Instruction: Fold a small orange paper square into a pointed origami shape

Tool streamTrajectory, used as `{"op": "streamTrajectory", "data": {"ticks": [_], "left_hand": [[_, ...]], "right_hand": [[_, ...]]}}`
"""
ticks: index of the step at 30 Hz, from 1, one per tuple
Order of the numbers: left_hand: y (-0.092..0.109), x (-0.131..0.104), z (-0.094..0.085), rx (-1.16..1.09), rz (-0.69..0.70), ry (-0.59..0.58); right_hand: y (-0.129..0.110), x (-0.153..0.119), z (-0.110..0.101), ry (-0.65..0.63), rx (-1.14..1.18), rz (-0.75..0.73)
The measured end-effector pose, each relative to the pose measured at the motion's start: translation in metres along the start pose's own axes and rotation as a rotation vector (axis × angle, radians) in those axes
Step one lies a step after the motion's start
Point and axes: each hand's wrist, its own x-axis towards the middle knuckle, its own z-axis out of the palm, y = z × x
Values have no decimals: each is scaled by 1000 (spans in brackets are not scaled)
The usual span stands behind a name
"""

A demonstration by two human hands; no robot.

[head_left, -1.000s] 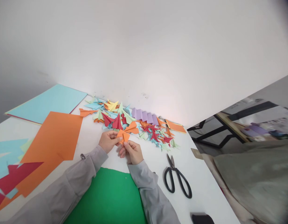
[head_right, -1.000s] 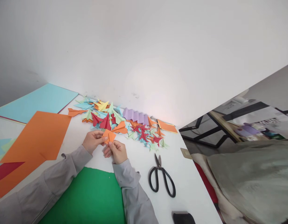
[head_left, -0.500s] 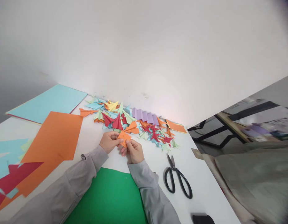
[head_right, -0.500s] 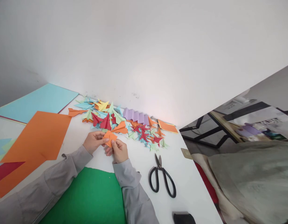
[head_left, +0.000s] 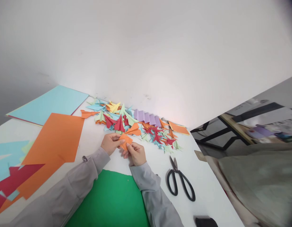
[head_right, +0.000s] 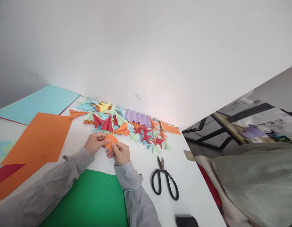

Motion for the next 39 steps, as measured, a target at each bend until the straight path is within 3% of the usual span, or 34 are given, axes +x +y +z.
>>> {"op": "streamTrajectory", "data": {"ticks": [13,25,28,32,39], "left_hand": [[2,-1,-1,14,-7,-86],[-2,0,-3,109,39,-75],[-4,2,-2,26,18,-56],[-3,2,0,-78,-71,-132],[0,-4,0,82,-51,-205]], "right_hand": [[-1,-1,0,27,12,20],[-1,-1,-1,-30,49,18],[2,0,-1,5,81,-8],[6,2,-3,74,126,-71],[6,4,-4,116,105,-53]]}}
